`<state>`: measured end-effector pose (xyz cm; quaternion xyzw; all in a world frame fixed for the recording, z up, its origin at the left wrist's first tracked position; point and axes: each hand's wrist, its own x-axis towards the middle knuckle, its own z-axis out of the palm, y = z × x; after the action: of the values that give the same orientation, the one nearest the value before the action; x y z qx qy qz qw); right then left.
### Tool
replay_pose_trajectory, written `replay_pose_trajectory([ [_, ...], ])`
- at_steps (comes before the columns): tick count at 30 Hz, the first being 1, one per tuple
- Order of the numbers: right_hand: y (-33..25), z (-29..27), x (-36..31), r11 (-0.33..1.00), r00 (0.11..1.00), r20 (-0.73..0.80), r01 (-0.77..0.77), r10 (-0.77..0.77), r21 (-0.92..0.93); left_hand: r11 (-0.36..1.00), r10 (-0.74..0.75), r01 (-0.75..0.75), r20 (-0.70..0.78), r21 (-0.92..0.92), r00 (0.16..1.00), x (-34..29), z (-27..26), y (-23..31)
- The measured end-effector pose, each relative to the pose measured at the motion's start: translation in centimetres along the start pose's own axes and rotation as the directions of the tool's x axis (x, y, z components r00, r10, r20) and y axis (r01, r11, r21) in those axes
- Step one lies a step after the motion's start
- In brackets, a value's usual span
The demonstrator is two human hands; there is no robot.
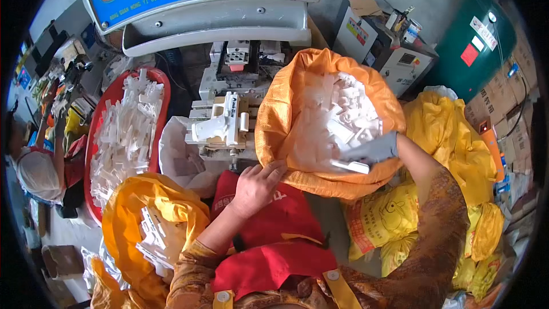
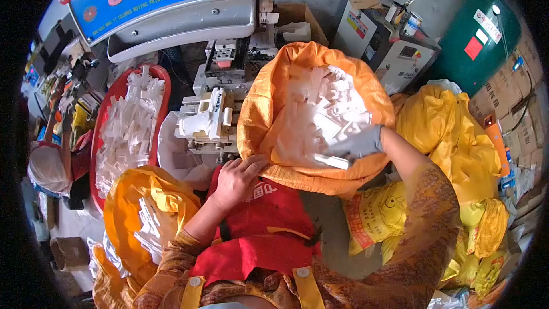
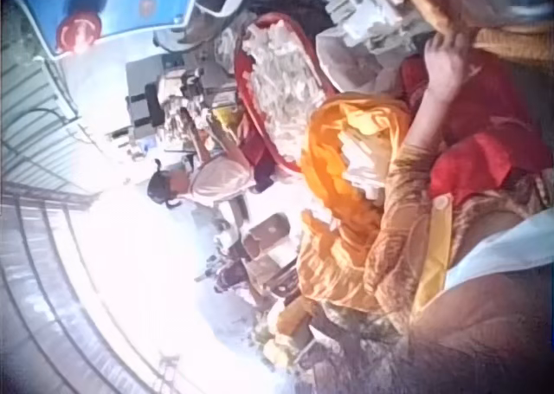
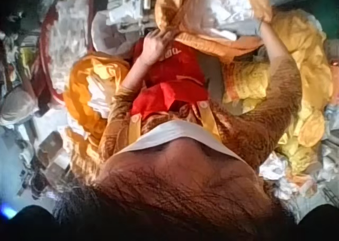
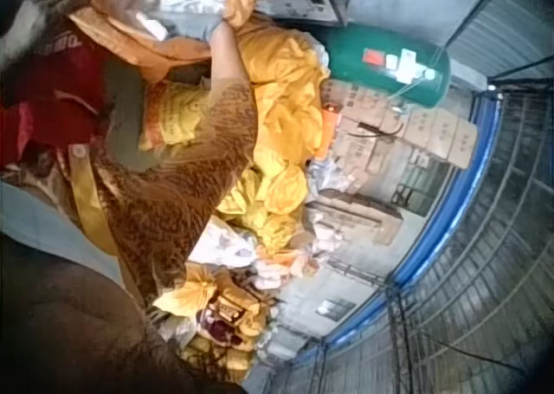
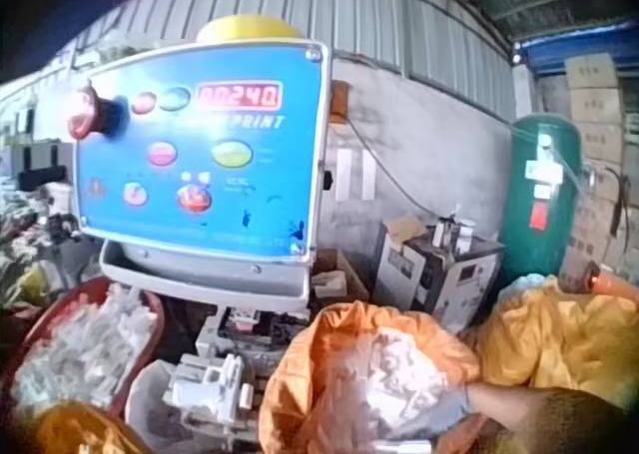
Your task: The person retrieves plastic toy gun parts from a bag, positions them on a printing machine to print on them, and places the printed parts into another bag.
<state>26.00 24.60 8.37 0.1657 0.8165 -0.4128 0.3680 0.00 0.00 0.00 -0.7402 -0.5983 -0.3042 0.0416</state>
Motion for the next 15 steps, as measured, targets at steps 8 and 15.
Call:
replay_pose_trajectory([
  [8,0.8,-4.0,3.3,0.915,0.621,-0.783,-0.336,0.037,-0.223,0.998,-0.002,-0.003,-0.086,-0.058,0.996,-0.2,1.2,-0.1],
  [15,3.8,-9.2,9.5,0.949,0.443,-0.896,-0.267,-0.031,-0.165,0.997,-0.035,0.036,0.003,-0.071,0.999,-1.6,0.0,0.1],
])
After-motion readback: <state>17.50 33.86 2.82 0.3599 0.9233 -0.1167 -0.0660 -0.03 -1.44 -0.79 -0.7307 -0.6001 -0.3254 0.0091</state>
